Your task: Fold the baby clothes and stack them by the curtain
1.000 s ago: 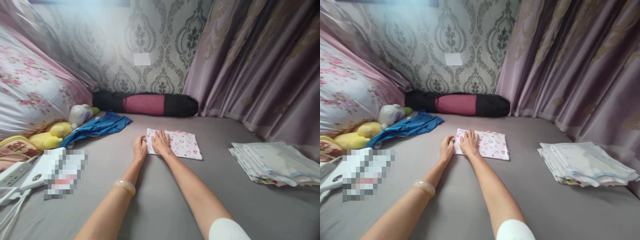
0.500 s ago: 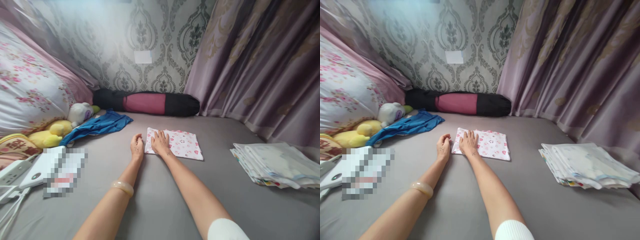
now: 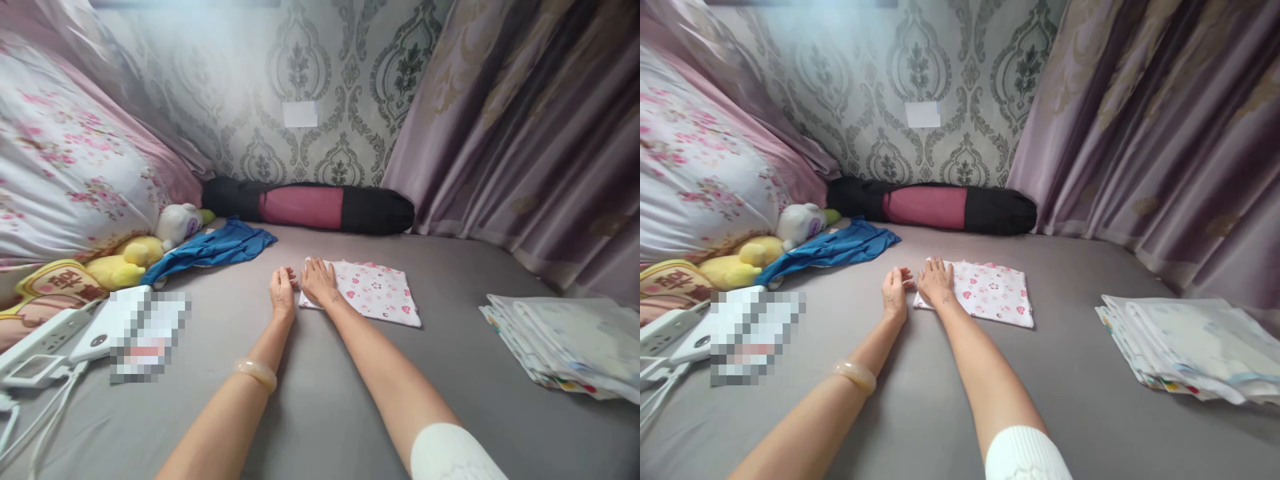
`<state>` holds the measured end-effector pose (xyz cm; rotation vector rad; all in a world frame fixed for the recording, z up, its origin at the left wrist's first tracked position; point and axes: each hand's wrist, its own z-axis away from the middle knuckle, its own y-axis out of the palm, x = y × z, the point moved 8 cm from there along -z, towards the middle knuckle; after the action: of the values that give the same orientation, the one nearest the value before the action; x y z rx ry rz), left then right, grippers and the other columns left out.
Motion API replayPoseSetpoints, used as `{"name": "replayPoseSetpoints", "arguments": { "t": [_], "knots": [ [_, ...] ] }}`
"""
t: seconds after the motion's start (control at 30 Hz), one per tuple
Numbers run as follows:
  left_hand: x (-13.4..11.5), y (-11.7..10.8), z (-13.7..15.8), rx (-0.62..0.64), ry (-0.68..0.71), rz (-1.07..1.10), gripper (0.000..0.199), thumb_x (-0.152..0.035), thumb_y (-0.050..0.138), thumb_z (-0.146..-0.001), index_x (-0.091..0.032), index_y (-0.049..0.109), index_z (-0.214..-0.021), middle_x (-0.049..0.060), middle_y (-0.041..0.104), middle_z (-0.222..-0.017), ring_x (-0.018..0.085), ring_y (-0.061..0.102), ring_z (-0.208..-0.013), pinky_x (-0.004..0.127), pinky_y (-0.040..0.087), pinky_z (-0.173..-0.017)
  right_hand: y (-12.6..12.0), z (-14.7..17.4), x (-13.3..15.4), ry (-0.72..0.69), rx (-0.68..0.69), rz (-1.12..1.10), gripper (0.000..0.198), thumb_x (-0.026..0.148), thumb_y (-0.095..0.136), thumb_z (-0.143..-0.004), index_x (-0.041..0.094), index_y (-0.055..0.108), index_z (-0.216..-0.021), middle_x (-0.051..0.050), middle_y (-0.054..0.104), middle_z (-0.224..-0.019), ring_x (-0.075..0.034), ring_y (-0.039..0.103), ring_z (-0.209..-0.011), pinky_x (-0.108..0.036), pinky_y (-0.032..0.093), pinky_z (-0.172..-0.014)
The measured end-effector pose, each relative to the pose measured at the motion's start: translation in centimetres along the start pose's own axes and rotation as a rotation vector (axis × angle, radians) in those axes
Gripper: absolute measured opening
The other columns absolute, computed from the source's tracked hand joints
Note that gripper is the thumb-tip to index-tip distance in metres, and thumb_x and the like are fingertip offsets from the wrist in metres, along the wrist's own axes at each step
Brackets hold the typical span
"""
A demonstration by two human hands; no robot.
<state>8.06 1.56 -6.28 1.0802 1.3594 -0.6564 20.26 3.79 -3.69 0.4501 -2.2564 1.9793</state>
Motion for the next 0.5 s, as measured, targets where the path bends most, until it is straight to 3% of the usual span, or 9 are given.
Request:
{"name": "replayPoseSetpoints", "arguments": {
  "t": [0.27, 0.5],
  "knots": [
    [-0.4, 0.2, 0.2, 0.032, -0.017, -0.001, 0.046, -0.06, 0.046, -0.085, -0.015, 0.056, -0.087, 0.005, 0.06, -0.086, 0.011, 0.058, -0.061, 0.024, 0.05, -0.052, -0.1, 0.5, -0.1, -0.004, -0.053, 0.006, 0.051, 0.035, 0.024, -0.1, 0.016, 0.044, -0.143, -0.009, 0.038, -0.153, -0.023, 0.029, -0.142, -0.046, 0.014, -0.115],
    [-0.7, 1.1, 0.6, 0.116, 0.021, -0.113, 0.045, -0.06, 0.042, -0.086, -0.017, 0.057, -0.089, 0.007, 0.061, -0.092, 0.014, 0.06, -0.07, 0.025, 0.049, -0.056, -0.6, 2.3, -0.2, -0.018, -0.052, -0.006, 0.052, 0.033, 0.025, -0.1, 0.013, 0.044, -0.143, -0.01, 0.037, -0.154, -0.025, 0.027, -0.142, -0.046, 0.014, -0.116]
  ]
}}
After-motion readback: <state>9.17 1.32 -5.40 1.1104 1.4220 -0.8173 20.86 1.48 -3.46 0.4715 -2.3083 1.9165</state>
